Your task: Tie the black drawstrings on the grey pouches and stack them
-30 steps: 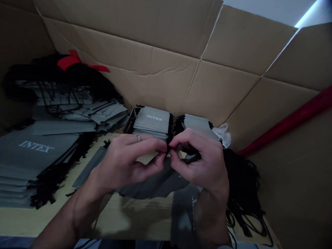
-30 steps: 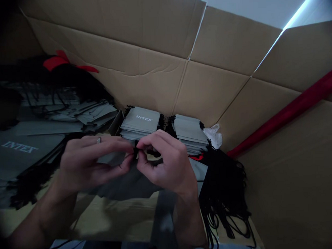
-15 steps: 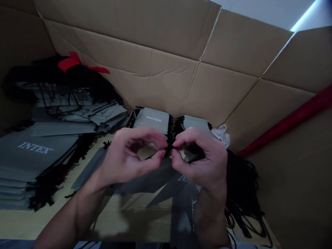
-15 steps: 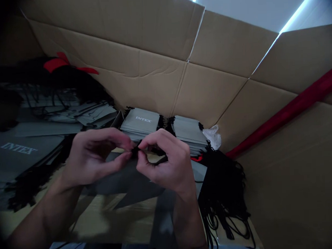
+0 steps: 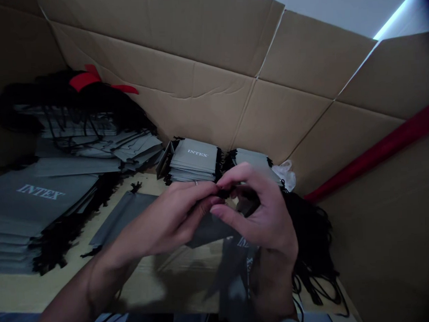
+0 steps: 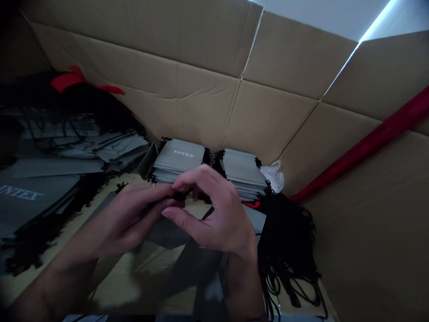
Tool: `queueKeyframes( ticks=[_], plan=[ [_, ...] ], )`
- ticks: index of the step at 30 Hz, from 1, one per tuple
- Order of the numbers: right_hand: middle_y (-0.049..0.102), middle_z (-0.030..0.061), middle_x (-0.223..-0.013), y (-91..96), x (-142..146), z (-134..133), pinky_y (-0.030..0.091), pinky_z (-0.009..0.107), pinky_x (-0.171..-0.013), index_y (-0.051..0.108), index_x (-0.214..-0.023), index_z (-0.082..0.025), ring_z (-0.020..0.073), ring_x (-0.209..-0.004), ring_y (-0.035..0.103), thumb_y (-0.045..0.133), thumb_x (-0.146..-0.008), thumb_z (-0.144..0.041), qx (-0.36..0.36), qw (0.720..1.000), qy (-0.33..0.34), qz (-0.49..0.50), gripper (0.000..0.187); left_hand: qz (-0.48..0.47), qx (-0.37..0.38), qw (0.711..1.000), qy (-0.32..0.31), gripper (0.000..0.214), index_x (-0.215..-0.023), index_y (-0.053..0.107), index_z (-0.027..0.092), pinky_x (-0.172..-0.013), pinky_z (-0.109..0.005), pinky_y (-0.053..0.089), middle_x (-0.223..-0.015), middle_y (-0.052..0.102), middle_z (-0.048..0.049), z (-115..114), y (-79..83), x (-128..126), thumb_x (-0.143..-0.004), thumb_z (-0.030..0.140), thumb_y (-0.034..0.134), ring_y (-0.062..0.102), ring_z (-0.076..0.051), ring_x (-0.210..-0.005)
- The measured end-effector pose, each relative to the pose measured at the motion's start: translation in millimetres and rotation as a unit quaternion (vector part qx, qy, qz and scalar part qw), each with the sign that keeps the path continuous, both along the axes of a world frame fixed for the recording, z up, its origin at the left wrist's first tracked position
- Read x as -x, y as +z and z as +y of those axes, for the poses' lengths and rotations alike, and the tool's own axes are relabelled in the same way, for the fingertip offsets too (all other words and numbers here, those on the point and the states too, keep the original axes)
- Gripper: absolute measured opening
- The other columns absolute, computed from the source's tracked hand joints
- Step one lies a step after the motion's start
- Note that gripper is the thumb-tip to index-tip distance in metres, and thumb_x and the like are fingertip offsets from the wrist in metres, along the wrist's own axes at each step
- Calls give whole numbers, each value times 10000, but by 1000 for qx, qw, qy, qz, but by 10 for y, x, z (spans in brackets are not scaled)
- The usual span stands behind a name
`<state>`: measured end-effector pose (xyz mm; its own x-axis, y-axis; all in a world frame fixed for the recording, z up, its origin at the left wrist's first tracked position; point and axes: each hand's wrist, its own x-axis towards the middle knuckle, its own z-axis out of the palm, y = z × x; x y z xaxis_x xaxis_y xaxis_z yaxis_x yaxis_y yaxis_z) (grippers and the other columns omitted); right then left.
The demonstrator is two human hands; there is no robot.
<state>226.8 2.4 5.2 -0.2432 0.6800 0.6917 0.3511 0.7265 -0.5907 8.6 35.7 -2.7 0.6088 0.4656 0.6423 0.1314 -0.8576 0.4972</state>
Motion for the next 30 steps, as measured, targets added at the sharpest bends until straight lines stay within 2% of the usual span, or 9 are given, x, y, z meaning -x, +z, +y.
queueKeyframes(
  ticks=[3, 7, 10, 15, 17, 20, 25, 27, 30],
  plan=[
    [714, -35, -993, -46, -18, 79, 542, 237, -704, 727, -1062, -251, 118, -818, 646, 944, -881, -126, 23, 998, 55, 21, 309, 13, 2, 1000, 9, 176, -1040, 693, 163, -642, -217, 441, -831, 698, 28, -17, 6, -9, -1105, 105, 540, 595, -94, -680],
    [724, -43, -982, -86, -26, 118, 531, 228, -686, 744, -1069, -251, 102, -777, 639, 955, -904, -153, 42, 996, 68, 40, 285, 15, 14, 999, 45, 191, -970, 711, 177, -557, -231, 373, -697, 614, 66, -10, -13, -13, -1103, 134, 582, 497, -80, -575],
    [718, -40, -971, -89, -41, 122, 527, 235, -701, 745, -1049, -248, 108, -792, 639, 962, -907, -175, 32, 997, 62, 30, 269, -2, -1, 999, 54, 186, -969, 745, 182, -506, -245, 330, -634, 565, 76, 10, -31, -15, -1090, 144, 609, 436, -78, -517],
    [707, -26, -963, -75, -54, 122, 512, 247, -692, 721, -1038, -245, 122, -797, 622, 944, -930, -197, 18, 998, 56, 11, 253, -7, 11, 999, 41, 203, -974, 763, 176, -520, -248, 374, -676, 652, 43, 41, -32, -21, -1108, 192, 611, 508, -90, -548],
    [711, -32, -951, -72, -51, 106, 500, 245, -667, 723, -1037, -247, 113, -752, 601, 945, -920, -180, 29, 998, 60, 16, 260, -15, 10, 999, 28, 182, -976, 754, 175, -511, -244, 361, -656, 630, 54, 51, -35, -24, -1107, 198, 630, 485, -82, -527],
    [727, -45, -924, -69, -46, 74, 495, 227, -639, 749, -1049, -250, 96, -709, 604, 928, -920, -142, 43, 997, 64, 29, 246, -35, -19, 999, 20, 148, -975, 742, 164, -531, -229, 348, -660, 590, 65, 60, -49, -34, -1096, 168, 658, 461, -69, -546],
    [750, -59, -910, -67, -65, 61, 525, 194, -667, 771, -1087, -253, 83, -711, 652, 934, -907, -121, 57, 996, 61, 27, 276, -38, -74, 996, 36, 129, -989, 704, 166, -564, -222, 363, -733, 623, 54, 60, -63, -47, -1086, 103, 647, 500, -73, -601],
    [736, -60, -906, -65, -78, 69, 514, 193, -667, 761, -1059, -248, 81, -717, 640, 951, -900, -143, 56, 996, 59, 22, 270, -32, -74, 996, 37, 127, -1011, 701, 174, -616, -220, 427, -780, 655, 39, 55, -53, -47, -1092, 104, 633, 579, -90, -660],
    [697, -56, -875, -68, -88, 77, 470, 201, -629, 744, -1000, -238, 82, -703, 584, 956, -910, -179, 57, 996, 65, 26, 238, -28, -41, 999, 8, 135, -1059, 711, 177, -779, -221, 544, -978, 744, -19, 41, -24, -48, -1112, 129, 597, 715, -127, -871]
  ],
)
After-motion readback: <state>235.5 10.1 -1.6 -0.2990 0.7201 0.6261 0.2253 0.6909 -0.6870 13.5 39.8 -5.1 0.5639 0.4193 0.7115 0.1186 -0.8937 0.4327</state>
